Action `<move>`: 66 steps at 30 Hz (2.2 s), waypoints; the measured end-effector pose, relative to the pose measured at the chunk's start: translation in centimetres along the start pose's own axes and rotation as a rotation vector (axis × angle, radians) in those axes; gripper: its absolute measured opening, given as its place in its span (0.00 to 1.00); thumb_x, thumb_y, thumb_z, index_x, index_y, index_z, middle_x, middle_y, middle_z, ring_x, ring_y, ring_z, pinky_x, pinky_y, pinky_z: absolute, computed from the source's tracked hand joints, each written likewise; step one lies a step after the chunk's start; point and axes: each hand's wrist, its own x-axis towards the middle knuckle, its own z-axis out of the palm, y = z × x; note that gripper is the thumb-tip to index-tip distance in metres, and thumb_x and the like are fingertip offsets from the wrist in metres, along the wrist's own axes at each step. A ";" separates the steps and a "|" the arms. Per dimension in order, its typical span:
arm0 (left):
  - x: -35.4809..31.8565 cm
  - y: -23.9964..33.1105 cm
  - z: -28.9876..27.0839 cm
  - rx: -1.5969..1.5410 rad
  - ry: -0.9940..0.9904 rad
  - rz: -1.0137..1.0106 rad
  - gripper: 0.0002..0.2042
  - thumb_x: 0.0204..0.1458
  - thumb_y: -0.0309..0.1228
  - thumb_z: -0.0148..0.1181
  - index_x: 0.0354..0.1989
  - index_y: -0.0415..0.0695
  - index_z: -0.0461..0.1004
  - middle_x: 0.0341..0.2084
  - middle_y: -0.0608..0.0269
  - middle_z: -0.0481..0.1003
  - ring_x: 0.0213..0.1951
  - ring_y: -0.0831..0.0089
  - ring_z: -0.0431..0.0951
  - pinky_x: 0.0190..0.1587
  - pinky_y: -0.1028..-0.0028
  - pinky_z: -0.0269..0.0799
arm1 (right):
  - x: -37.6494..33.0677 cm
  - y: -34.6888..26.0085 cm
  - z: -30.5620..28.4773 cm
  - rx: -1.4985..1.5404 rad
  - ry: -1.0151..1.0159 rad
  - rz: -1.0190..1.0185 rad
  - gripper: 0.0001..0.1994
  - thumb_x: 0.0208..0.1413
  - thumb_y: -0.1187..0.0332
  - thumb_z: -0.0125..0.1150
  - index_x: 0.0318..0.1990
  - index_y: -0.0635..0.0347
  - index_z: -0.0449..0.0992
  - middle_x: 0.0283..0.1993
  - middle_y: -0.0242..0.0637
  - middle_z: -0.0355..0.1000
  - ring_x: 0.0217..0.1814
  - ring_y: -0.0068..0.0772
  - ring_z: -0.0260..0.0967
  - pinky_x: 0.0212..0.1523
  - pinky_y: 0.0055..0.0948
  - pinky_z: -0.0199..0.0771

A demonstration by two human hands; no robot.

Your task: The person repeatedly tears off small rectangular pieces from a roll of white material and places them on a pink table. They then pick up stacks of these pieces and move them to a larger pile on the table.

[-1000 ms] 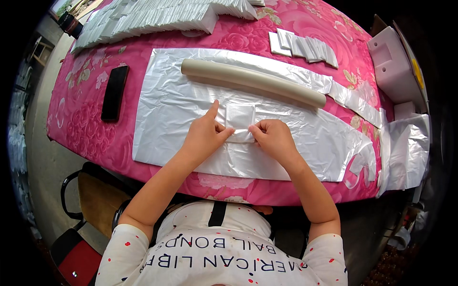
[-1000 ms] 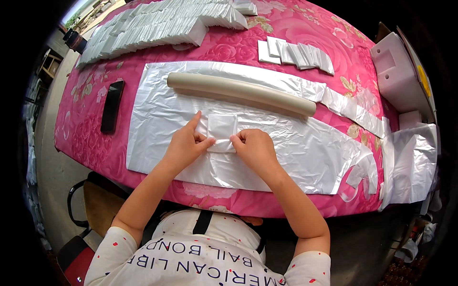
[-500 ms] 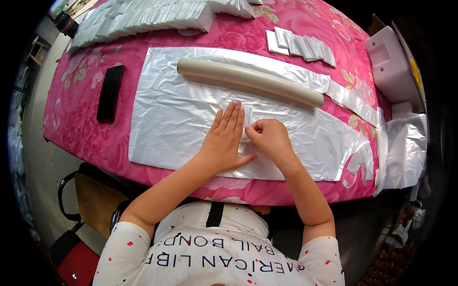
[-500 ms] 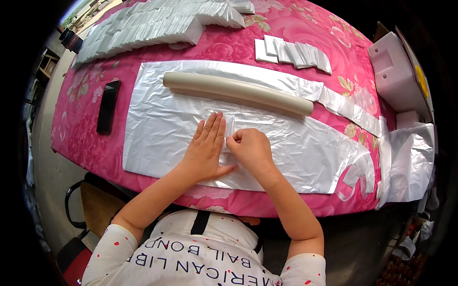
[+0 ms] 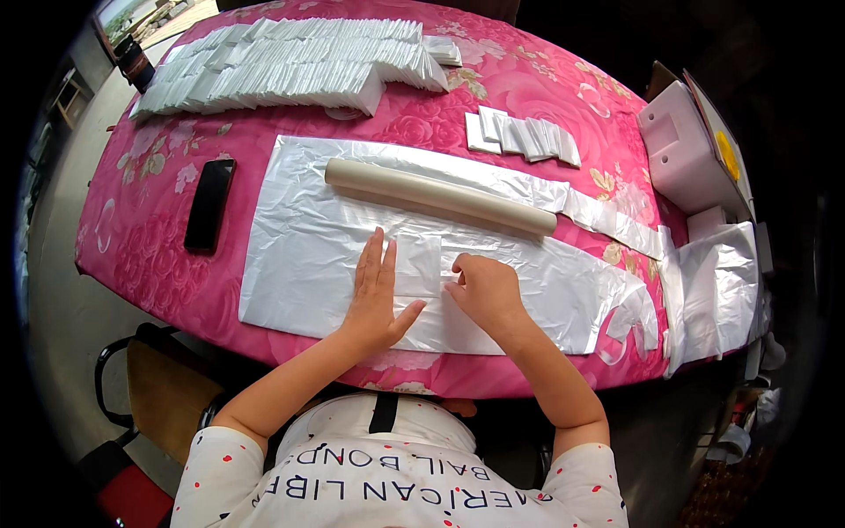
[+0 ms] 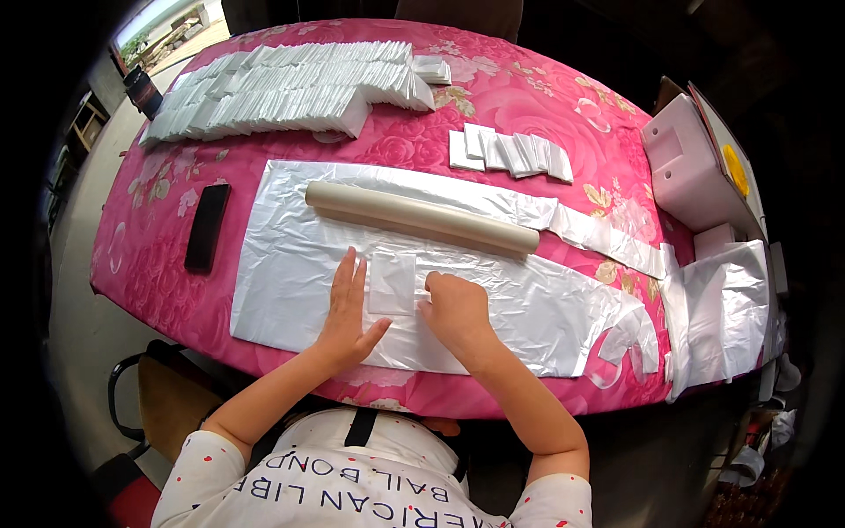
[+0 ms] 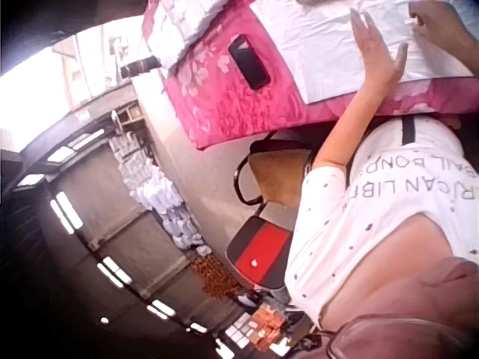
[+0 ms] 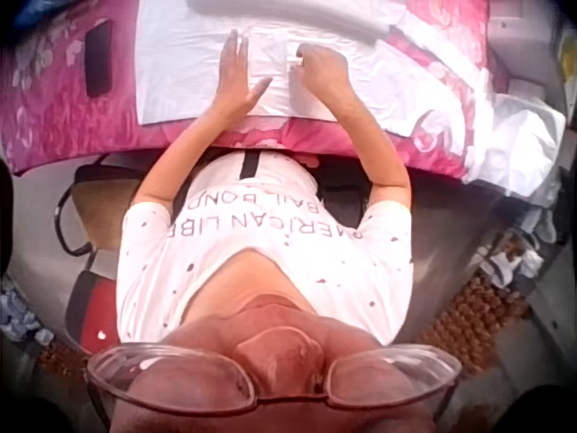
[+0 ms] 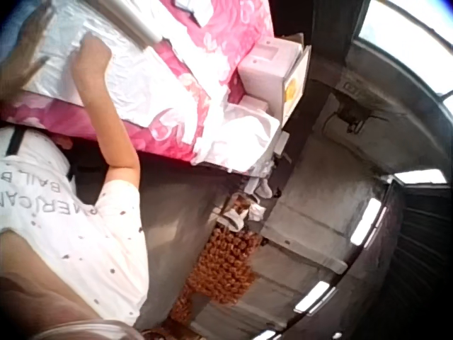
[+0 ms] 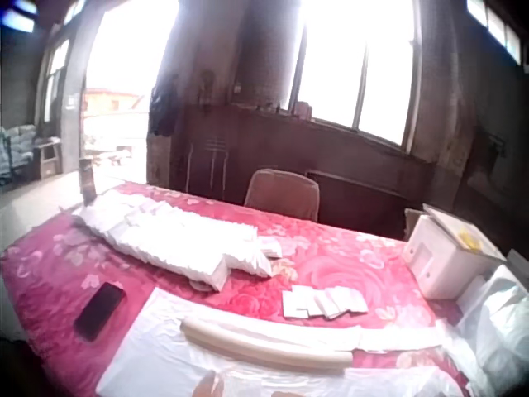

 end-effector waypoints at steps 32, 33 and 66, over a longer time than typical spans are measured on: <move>-10.2 1.5 -9.3 -0.448 -0.239 -0.508 0.13 0.43 0.20 0.58 0.41 0.36 0.74 0.32 0.56 0.77 0.34 0.76 0.78 0.38 0.79 0.73 | 1.7 -2.7 -0.5 0.435 -0.115 -0.630 0.04 0.52 0.69 0.56 0.31 0.59 0.71 0.54 0.38 0.64 0.66 0.44 0.48 0.63 0.51 0.44; -9.7 1.7 -9.2 -0.486 -0.218 -0.541 0.13 0.44 0.19 0.58 0.41 0.36 0.74 0.33 0.56 0.77 0.34 0.76 0.78 0.39 0.79 0.73 | 3.0 -0.4 -1.9 0.513 0.002 -0.509 0.03 0.51 0.71 0.57 0.32 0.60 0.72 0.50 0.38 0.67 0.62 0.43 0.52 0.60 0.46 0.50; -0.2 3.2 -5.5 0.130 -0.350 0.141 0.24 0.43 0.30 0.60 0.51 0.40 0.66 0.52 0.46 0.63 0.53 0.52 0.64 0.52 0.62 0.63 | -4.3 5.8 -2.4 0.472 -0.080 -0.033 0.21 0.50 0.65 0.59 0.51 0.63 0.69 0.47 0.46 0.67 0.50 0.46 0.62 0.50 0.36 0.64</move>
